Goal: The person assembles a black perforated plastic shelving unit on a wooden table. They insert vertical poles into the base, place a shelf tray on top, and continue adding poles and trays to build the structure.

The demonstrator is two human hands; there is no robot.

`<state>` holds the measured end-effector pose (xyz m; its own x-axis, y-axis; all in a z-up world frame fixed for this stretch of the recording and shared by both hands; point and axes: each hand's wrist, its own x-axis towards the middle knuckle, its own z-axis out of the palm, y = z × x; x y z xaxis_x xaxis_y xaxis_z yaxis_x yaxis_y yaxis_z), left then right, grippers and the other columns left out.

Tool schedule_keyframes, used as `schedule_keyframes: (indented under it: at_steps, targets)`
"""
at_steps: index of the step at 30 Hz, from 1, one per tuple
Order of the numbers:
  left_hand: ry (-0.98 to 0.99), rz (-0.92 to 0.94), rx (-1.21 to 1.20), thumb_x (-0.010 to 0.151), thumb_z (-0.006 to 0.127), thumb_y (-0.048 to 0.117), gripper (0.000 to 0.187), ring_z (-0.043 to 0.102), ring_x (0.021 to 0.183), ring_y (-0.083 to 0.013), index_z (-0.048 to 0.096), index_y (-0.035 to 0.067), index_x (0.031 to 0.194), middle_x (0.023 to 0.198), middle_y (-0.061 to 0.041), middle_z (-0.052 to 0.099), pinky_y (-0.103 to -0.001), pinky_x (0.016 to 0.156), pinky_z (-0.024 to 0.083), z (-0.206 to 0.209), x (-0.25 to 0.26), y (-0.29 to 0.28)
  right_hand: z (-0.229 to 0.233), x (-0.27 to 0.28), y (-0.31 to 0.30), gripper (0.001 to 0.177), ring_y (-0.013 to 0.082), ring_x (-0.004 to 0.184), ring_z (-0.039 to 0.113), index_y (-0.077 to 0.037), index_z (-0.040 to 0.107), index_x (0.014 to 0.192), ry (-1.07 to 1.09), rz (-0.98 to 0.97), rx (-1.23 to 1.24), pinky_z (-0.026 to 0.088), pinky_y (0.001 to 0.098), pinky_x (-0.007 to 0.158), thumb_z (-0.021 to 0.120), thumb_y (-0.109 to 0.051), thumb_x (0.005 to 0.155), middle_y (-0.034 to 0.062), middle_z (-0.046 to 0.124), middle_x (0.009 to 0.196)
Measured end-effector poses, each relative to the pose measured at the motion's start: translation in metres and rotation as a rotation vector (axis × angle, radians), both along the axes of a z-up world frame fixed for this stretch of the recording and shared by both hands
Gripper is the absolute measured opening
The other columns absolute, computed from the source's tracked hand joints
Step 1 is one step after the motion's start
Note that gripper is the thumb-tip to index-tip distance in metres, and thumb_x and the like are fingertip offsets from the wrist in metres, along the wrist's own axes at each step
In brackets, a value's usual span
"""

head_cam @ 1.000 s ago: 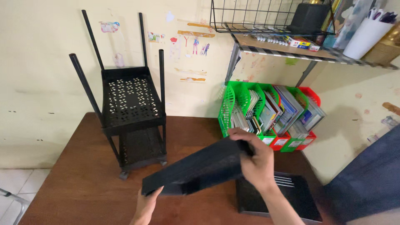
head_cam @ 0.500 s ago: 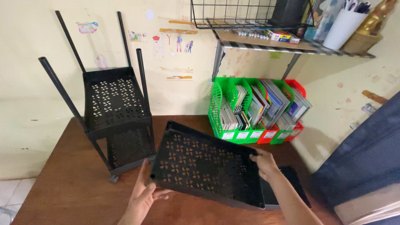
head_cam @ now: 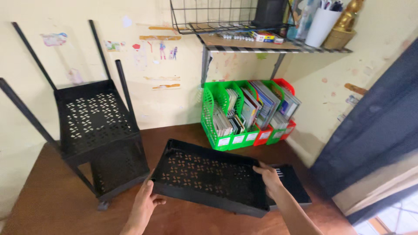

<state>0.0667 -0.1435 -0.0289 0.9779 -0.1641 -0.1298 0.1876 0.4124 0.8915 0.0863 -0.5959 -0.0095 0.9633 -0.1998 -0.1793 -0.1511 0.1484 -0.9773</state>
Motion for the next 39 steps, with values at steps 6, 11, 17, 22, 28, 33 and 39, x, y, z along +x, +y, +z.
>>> schedule_keyframes:
  at_steps: [6,11,17,22,28,33,39]
  targets:
    - [0.008,-0.025,0.262,0.092,0.054,0.052,0.07,0.065,0.093,-0.0186,0.053,0.012,0.15,0.124,-0.009,0.07,-0.034,0.076,0.054,-0.086,0.018,-0.026,-0.024,-0.013,-0.042,0.06,0.0164,0.151,0.032,-0.02,0.042,0.159,0.157,-0.208,-0.283,0.021,0.0323,0.121,0.054,-0.036,0.102,0.0098,0.046,0.16]
    - [-0.083,0.048,0.392,0.095,0.063,0.045,0.06,0.066,0.109,-0.0194,0.061,0.002,0.136,0.122,-0.014,0.072,-0.032,0.09,0.05,-0.142,0.017,-0.072,-0.045,-0.026,-0.081,0.063,0.0273,0.125,0.055,-0.022,0.044,0.158,0.156,-0.166,-0.251,0.042,0.0402,0.106,0.06,-0.021,0.097,0.0151,0.063,0.136]
    - [-0.091,0.046,0.665,0.094,0.064,0.039,0.049,0.072,0.104,-0.0244,0.062,0.002,0.125,0.111,-0.016,0.075,-0.039,0.091,0.054,-0.185,0.017,-0.125,-0.075,-0.029,-0.143,0.049,0.0264,0.112,0.067,-0.011,0.055,0.142,0.08,-0.205,-0.588,0.051,0.0399,0.098,0.064,-0.012,0.095,0.0135,0.071,0.121]
    - [-0.14,0.107,0.826,0.091,0.062,0.034,0.044,0.074,0.105,-0.0341,0.058,0.006,0.125,0.11,-0.019,0.076,-0.044,0.091,0.056,-0.19,0.014,-0.189,-0.083,-0.027,-0.188,0.047,0.0257,0.114,0.068,-0.009,0.058,0.134,0.11,-0.304,-0.767,0.051,0.0382,0.098,0.071,-0.012,0.089,0.0148,0.072,0.121]
    - [0.176,-0.018,1.176,0.096,0.059,0.035,0.051,0.068,0.113,-0.044,0.047,0.019,0.143,0.122,-0.021,0.072,-0.052,0.099,0.053,-0.172,0.007,-0.243,-0.088,-0.028,-0.229,0.053,0.0243,0.108,0.072,-0.02,0.064,0.138,0.106,-0.265,-0.775,0.054,0.0359,0.095,0.072,-0.013,0.086,0.0126,0.076,0.12]
    - [0.003,0.074,1.286,0.093,0.061,0.032,0.052,0.065,0.108,-0.0492,0.05,0.016,0.141,0.114,-0.028,0.069,-0.055,0.094,0.053,-0.194,0.006,-0.275,-0.119,-0.009,-0.268,0.058,0.025,0.108,0.072,-0.025,0.061,0.141,0.102,-0.222,-0.845,0.054,0.0354,0.095,0.073,-0.014,0.085,0.0114,0.072,0.124]
    - [-0.044,0.139,1.351,0.093,0.059,0.029,0.043,0.07,0.095,-0.0482,0.057,0.017,0.134,0.098,-0.028,0.073,-0.055,0.086,0.056,-0.21,0.004,-0.294,-0.169,0.02,-0.297,0.055,0.0257,0.122,0.066,-0.01,0.063,0.138,-0.002,-0.224,-0.841,0.049,0.0332,0.103,0.076,-0.016,0.085,0.0142,0.069,0.134]
